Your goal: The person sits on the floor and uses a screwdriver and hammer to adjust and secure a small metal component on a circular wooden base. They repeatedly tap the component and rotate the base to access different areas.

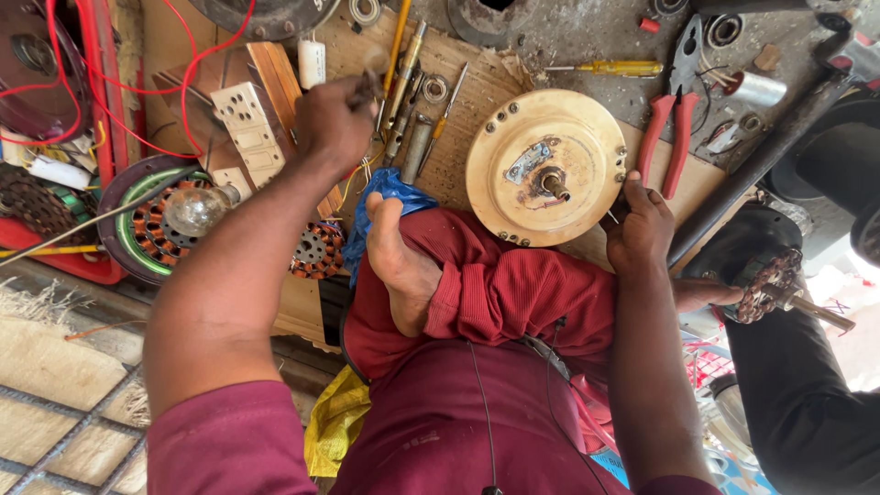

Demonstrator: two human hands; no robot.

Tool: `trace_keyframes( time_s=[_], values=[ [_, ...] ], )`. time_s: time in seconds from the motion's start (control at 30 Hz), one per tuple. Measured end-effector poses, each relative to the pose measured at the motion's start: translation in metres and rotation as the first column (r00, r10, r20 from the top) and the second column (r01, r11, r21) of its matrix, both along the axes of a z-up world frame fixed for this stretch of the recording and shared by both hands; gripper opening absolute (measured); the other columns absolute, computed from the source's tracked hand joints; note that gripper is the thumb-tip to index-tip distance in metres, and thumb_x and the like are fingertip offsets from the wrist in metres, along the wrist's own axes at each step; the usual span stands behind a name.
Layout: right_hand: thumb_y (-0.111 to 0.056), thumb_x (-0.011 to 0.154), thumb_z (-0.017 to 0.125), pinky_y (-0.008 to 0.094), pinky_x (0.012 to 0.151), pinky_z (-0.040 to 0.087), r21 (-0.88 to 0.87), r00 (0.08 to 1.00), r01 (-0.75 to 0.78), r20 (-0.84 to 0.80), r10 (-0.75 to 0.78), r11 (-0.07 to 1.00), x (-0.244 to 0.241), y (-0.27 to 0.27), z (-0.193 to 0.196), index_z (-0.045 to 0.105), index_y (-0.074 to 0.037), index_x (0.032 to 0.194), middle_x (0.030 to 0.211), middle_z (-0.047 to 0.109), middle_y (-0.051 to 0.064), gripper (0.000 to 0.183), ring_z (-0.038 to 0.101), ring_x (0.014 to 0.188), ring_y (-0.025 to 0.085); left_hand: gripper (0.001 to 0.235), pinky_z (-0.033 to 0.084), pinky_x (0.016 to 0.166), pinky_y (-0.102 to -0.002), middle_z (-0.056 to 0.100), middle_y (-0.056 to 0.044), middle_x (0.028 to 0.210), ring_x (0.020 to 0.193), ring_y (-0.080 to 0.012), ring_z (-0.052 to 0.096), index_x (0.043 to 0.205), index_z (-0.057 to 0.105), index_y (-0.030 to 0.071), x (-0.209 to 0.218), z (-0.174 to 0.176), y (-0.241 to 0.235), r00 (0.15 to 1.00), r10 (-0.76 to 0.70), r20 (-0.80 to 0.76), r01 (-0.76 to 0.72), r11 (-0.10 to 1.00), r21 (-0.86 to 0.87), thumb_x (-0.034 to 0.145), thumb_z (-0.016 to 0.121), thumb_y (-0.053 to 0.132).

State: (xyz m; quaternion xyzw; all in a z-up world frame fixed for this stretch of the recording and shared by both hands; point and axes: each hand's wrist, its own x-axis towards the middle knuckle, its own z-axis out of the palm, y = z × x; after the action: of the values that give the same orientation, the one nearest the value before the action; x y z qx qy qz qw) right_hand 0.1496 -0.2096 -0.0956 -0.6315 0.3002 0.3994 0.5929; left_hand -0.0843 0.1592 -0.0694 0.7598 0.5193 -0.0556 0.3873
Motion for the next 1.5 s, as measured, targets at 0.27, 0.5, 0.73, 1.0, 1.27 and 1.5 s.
trace_keyframes(
  time_s=[0.27,0.5,0.73,1.0,1.27,1.5],
  values=[
    [-0.022,0.102,0.071,0.039,0.075,0.057,0.026,1.000,0.013,-0.010,-0.013,1.000,0.001,-0.003,-0.002,0.059,-0.010,0.092,0.083,0.060,0.000,0.020,0.063,0.075,0.016,0.006,0.060,0.070,-0.032,0.078,-0.010,0.081,0.075,-0.0177,0.077,0.090,0.079,0.004,0.000,0.003,0.020,0.996,-0.071,0.051,0.061,0.980,0.188,0.084,0.078,0.002],
    [-0.022,0.102,0.071,0.037,0.073,0.057,0.016,1.000,-0.001,-0.001,0.001,1.000,0.003,-0.001,-0.002,0.059,-0.009,0.091,0.084,0.061,0.000,0.021,0.063,0.075,0.015,0.028,0.058,0.070,-0.037,0.077,-0.014,0.082,0.071,-0.0220,0.074,0.094,0.080,0.006,-0.007,-0.001,0.004,0.938,-0.229,-0.260,0.255,0.964,0.073,0.074,0.092,0.021],
    [-0.022,0.104,0.070,0.036,0.073,0.057,0.048,1.000,-0.003,-0.005,0.004,0.999,0.002,-0.002,-0.002,0.059,-0.010,0.091,0.085,0.062,0.001,0.021,0.064,0.076,0.015,0.014,0.060,0.065,-0.035,0.077,-0.008,0.078,0.066,-0.0178,0.075,0.095,0.081,0.014,0.016,0.015,0.026,0.967,-0.043,-0.252,0.044,0.999,-0.002,0.085,0.084,0.024],
    [-0.022,0.104,0.070,0.036,0.075,0.058,0.033,1.000,-0.011,-0.019,0.012,0.999,0.004,-0.001,0.000,0.060,-0.010,0.091,0.085,0.062,0.000,0.020,0.064,0.077,0.015,0.008,0.058,0.068,-0.037,0.076,-0.011,0.075,0.066,-0.0188,0.074,0.086,0.081,0.007,0.002,0.011,0.034,0.990,-0.078,-0.117,0.097,0.982,0.164,0.087,0.085,0.014],
    [-0.022,0.103,0.070,0.037,0.077,0.059,0.043,1.000,-0.007,-0.021,0.008,0.999,0.004,0.000,0.001,0.061,-0.009,0.093,0.086,0.063,0.001,0.019,0.066,0.079,0.016,0.013,0.056,0.081,-0.039,0.077,-0.019,0.090,0.084,-0.0279,0.073,0.093,0.081,0.006,-0.023,-0.008,0.026,0.875,-0.227,-0.427,0.263,0.964,0.027,0.083,0.077,-0.001],
    [-0.023,0.103,0.070,0.037,0.077,0.059,0.045,1.000,-0.015,-0.024,0.016,0.999,0.005,0.000,0.003,0.061,-0.009,0.093,0.087,0.064,0.001,0.020,0.066,0.080,0.016,0.018,0.060,0.079,-0.035,0.078,-0.014,0.096,0.086,-0.0210,0.076,0.103,0.078,0.005,-0.024,0.007,0.017,0.993,-0.056,-0.107,0.066,0.994,0.092,0.087,0.072,-0.002]
  ],
)
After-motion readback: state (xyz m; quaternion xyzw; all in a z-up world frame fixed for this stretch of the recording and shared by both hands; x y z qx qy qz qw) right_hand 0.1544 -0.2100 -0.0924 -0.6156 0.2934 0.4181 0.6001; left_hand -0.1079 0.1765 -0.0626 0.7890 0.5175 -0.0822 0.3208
